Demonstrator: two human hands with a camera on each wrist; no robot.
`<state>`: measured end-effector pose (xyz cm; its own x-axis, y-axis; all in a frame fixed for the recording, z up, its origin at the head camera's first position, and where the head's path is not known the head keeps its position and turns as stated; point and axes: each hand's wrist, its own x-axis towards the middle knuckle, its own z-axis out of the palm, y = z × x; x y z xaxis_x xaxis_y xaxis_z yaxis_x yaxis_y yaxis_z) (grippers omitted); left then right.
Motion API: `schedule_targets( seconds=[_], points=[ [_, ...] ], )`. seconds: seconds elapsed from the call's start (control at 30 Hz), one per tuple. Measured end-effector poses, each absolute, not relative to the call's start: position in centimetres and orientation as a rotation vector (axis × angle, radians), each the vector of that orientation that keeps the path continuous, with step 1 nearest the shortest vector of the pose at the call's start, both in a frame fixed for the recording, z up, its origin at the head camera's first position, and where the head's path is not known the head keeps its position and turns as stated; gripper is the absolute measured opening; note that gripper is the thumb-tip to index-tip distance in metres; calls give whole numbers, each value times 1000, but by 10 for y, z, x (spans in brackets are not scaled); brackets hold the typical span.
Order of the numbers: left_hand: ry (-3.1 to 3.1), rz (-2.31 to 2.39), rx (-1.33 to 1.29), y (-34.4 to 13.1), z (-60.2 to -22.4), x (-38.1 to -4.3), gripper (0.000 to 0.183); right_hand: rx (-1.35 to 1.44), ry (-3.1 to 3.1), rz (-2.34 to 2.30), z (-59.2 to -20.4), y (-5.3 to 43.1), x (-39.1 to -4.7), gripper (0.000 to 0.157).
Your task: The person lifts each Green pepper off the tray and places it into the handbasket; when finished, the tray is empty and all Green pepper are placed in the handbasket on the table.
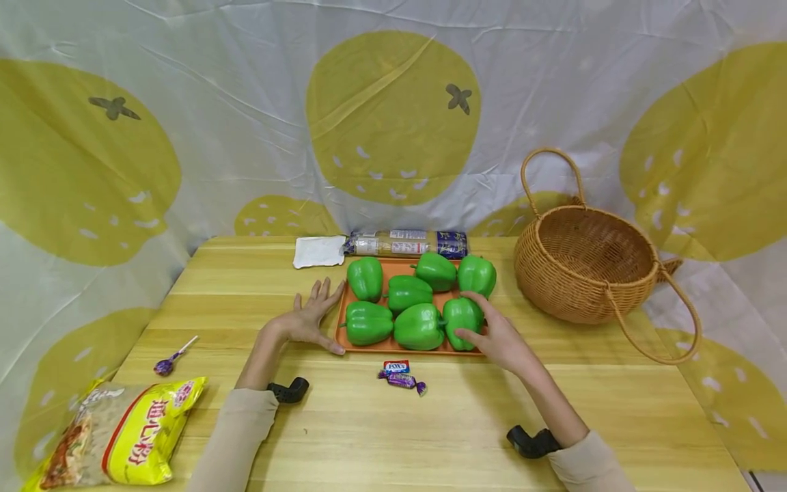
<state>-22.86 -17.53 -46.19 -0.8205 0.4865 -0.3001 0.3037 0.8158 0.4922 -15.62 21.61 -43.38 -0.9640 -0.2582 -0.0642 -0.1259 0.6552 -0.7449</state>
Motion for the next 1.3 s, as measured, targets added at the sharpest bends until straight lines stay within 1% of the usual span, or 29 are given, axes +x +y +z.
schedule_targets(
  seconds=[0.57, 0.7, 0.8, 1.03, 1.3],
  points=[
    [2578, 587, 605, -173, -461, -227, 139, -328, 2605, -1350, -436, 222, -159, 65],
    [2584, 599, 612, -174, -461, -228, 139, -377, 2628, -1371, -430, 228, -162, 64],
    [2579, 613, 614, -176, -462, -229, 140, -400, 2677, -1348, -416, 236, -163, 64],
    [2588, 607, 604, -177, -463, -228, 140, -410, 2786, -1291, -360, 264, -171, 66],
    [2588, 592, 602, -177, -463, -227, 138, -232, 2890, -1244, -310, 305, -183, 67]
  ],
)
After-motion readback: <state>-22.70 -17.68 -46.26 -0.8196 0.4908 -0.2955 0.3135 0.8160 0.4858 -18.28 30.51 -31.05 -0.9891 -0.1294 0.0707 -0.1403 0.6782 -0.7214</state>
